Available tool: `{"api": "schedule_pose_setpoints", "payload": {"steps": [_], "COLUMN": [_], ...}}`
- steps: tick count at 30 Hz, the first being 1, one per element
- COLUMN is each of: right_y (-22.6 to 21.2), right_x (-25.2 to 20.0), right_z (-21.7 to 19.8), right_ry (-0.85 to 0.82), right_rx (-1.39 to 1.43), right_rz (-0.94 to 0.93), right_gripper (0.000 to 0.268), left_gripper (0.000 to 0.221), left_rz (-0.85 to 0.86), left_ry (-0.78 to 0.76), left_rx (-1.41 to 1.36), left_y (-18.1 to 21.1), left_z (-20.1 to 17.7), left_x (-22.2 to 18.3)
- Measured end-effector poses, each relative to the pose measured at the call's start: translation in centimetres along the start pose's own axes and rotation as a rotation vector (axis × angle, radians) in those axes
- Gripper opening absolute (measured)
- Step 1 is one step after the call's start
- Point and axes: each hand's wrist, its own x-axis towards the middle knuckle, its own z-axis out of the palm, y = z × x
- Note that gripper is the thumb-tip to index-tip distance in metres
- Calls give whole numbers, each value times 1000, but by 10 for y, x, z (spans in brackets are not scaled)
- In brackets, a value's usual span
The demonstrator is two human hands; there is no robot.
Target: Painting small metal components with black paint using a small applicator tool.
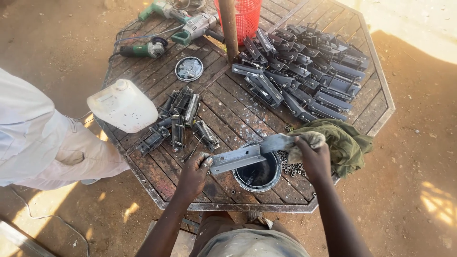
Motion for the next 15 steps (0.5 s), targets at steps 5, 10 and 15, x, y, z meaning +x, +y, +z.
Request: {"api": "schedule_pose_setpoints", "payload": {"steps": [5,10,15], "right_y": [-5,-3,-29], "right_x": [0,2,-5], "right_z": [-4,-4,-10], "right_ry": [82,-9,90], "right_rx": [102,95,101], "right_rz": [10,2,-45], "right_gripper": [14,12,13], "left_gripper": [23,22,19], "left_rz": [14,26,6], "left_ry": [5,-25,19], "left_rx": [9,-13,-2], "left_y": [-24,-11,-22], "left_z": [0,4,5], "left_x": [16,19,16]}}
